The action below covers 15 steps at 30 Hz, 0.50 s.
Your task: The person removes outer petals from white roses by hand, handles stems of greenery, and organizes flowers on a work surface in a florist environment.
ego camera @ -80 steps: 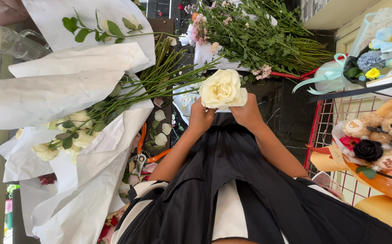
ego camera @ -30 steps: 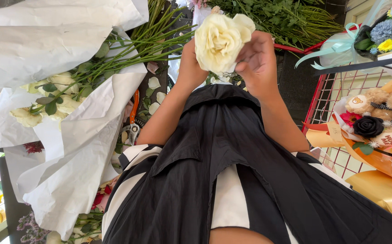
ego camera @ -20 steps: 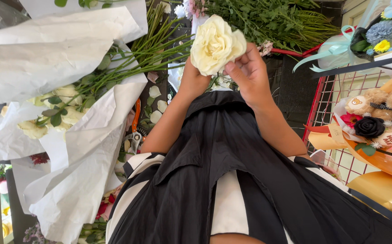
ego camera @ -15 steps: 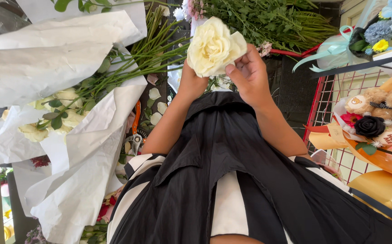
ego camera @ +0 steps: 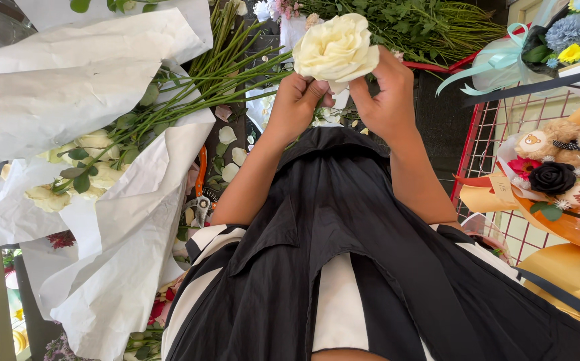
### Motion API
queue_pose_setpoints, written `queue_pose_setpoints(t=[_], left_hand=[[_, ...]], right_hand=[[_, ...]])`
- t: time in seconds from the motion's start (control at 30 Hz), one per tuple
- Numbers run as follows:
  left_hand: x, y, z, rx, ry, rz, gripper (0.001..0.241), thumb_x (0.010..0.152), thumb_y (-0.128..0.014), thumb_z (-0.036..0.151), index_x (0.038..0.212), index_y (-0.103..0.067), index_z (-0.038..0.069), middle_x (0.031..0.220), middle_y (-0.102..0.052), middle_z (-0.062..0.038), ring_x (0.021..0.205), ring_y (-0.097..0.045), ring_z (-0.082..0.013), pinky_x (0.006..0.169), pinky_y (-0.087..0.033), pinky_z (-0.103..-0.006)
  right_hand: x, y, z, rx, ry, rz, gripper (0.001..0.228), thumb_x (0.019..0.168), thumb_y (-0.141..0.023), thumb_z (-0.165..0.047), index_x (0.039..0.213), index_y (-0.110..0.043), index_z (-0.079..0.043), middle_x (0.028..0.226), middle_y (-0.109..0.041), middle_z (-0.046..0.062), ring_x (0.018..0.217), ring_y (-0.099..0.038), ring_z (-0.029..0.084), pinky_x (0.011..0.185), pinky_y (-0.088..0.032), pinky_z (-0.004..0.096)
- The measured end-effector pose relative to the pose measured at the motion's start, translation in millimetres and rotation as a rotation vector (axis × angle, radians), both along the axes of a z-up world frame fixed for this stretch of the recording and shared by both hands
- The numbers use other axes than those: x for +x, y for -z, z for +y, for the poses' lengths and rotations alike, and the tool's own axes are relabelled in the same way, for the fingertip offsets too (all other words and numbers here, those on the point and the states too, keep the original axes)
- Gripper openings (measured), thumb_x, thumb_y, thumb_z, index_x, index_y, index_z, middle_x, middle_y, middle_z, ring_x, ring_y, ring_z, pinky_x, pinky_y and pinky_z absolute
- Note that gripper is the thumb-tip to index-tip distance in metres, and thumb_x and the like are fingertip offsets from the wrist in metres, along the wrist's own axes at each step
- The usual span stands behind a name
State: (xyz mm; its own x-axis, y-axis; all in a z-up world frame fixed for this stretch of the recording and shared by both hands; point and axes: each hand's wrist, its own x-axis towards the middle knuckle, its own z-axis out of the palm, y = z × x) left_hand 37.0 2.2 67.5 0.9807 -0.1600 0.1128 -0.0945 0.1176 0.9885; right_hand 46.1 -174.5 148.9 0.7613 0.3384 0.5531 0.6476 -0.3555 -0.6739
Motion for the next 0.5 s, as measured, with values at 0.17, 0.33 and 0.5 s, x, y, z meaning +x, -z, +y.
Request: queue_pose_setpoints(t=[0.17,0.33,0.5], left_hand=[[3,7,3,0.031,-0.032,0.051,0.026,0.102,-0.054,0.021,0.087,-0.064,0.002,0.069,-0.069,-0.008,0.067,-0.065,-0.016,0.068,-0.053,-0.0296],[7,18,7,0.128,-0.045,0.044,0.027,0.103,-0.051,0.022,0.089,-0.063,0.003,0.068,-0.066,-0.006,0.066,-0.069,-0.0158,0.067,-0.054,-0.0301],[10,12,22,0.169,-0.011,0.06,0.021,0.097,-0.041,-0.002,0.099,-0.061,0.005,0.084,-0.067,-0.006,0.066,-0.068,-0.0144,0.066,-0.057,-0.0312]], right_hand=[[4,1,-8,-0.096,-0.06,0.076,0.013,0.105,-0.057,0.001,0.111,-0.068,0.004,0.097,-0.067,0.012,0.084,-0.061,0.025,0.072,-0.043,0.036],[11,-8,-16,-0.238,-0.117,0.073,0.01,0.107,-0.058,0.001,0.107,-0.068,0.003,0.091,-0.064,0.011,0.077,-0.055,0.025,0.067,-0.039,0.036],[23,8,-27,-0.235,-0.144,0.131,0.017,0.096,-0.058,0.008,0.1,-0.074,0.005,0.09,-0.065,0.011,0.08,-0.059,0.022,0.07,-0.043,0.034]])
